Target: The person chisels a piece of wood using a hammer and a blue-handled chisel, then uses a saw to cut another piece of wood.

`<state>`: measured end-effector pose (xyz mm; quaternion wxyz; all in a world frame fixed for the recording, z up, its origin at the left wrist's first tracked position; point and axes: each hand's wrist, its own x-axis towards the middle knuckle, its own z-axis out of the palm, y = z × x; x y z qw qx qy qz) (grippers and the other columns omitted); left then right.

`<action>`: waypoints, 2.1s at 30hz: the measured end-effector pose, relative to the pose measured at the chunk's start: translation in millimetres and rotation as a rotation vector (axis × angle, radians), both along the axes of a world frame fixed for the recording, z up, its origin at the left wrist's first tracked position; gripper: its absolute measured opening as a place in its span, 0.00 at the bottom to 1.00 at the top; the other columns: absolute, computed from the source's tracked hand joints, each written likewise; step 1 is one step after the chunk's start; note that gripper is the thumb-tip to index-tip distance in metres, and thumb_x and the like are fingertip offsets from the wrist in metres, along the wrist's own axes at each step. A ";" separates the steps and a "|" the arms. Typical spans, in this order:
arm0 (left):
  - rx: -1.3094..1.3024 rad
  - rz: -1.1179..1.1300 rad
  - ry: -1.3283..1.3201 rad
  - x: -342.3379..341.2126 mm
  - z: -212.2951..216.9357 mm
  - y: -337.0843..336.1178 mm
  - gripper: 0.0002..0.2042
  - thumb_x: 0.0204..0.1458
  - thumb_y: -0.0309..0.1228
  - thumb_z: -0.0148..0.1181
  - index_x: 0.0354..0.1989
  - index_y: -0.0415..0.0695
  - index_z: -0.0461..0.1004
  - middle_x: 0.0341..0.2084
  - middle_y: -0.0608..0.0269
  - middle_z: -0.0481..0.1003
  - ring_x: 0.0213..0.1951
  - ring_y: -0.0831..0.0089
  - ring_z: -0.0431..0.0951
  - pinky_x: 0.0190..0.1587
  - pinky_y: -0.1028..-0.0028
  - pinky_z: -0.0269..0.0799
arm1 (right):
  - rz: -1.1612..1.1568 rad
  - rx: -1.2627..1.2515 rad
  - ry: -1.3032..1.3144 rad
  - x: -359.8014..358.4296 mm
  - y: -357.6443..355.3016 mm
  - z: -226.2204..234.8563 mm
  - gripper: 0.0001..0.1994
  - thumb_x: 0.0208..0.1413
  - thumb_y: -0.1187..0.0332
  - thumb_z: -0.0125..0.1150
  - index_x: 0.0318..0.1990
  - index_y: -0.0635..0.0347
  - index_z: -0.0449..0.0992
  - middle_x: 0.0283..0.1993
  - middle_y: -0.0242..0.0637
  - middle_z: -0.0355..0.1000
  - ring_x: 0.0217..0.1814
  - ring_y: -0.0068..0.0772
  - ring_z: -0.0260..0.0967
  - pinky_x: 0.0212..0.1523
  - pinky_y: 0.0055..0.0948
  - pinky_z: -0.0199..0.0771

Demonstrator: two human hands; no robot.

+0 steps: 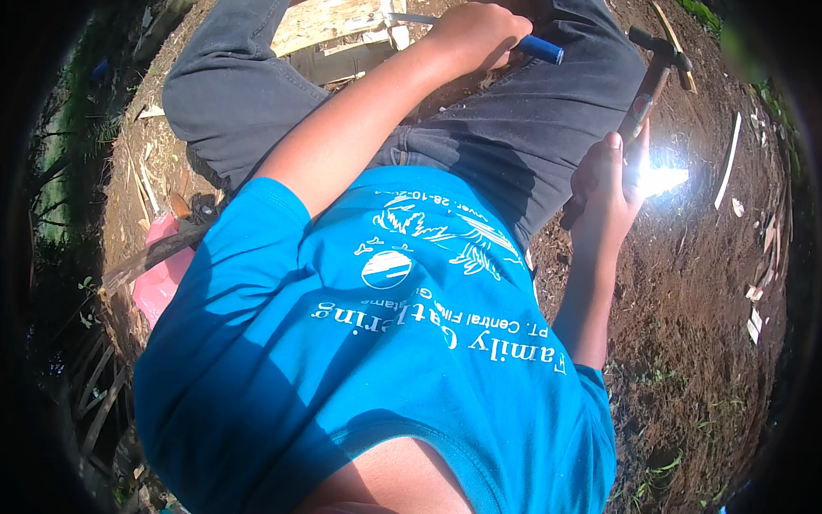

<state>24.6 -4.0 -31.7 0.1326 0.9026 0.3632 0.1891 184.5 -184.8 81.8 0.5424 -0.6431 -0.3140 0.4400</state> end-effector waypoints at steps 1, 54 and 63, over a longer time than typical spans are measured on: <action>-0.118 -0.043 0.072 0.7 6.1 -0.4 0.08 0.47 0.32 0.70 0.36 0.49 0.82 0.30 0.55 0.83 0.37 0.56 0.85 0.40 0.58 0.82 | 0.012 -0.013 0.001 0.4 1.3 1.6 0.30 0.72 0.67 0.52 0.78 0.57 0.51 0.24 0.21 0.56 0.19 0.10 0.50 0.17 0.15 0.50; 0.174 -0.075 -0.567 -38.7 2.1 1.3 0.09 0.53 0.35 0.71 0.31 0.46 0.77 0.25 0.56 0.81 0.34 0.57 0.85 0.36 0.63 0.82 | 0.134 -0.063 0.132 -20.3 12.5 -2.6 0.23 0.74 0.69 0.49 0.74 0.50 0.59 0.25 0.23 0.55 0.16 0.10 0.49 0.15 0.14 0.51; 0.059 -0.035 -0.640 -40.2 32.9 -22.0 0.08 0.51 0.33 0.71 0.33 0.46 0.77 0.26 0.56 0.80 0.32 0.54 0.84 0.34 0.62 0.81 | 0.138 -0.043 0.137 -21.2 12.5 -0.6 0.24 0.73 0.68 0.50 0.74 0.50 0.58 0.26 0.23 0.55 0.17 0.11 0.50 0.15 0.14 0.51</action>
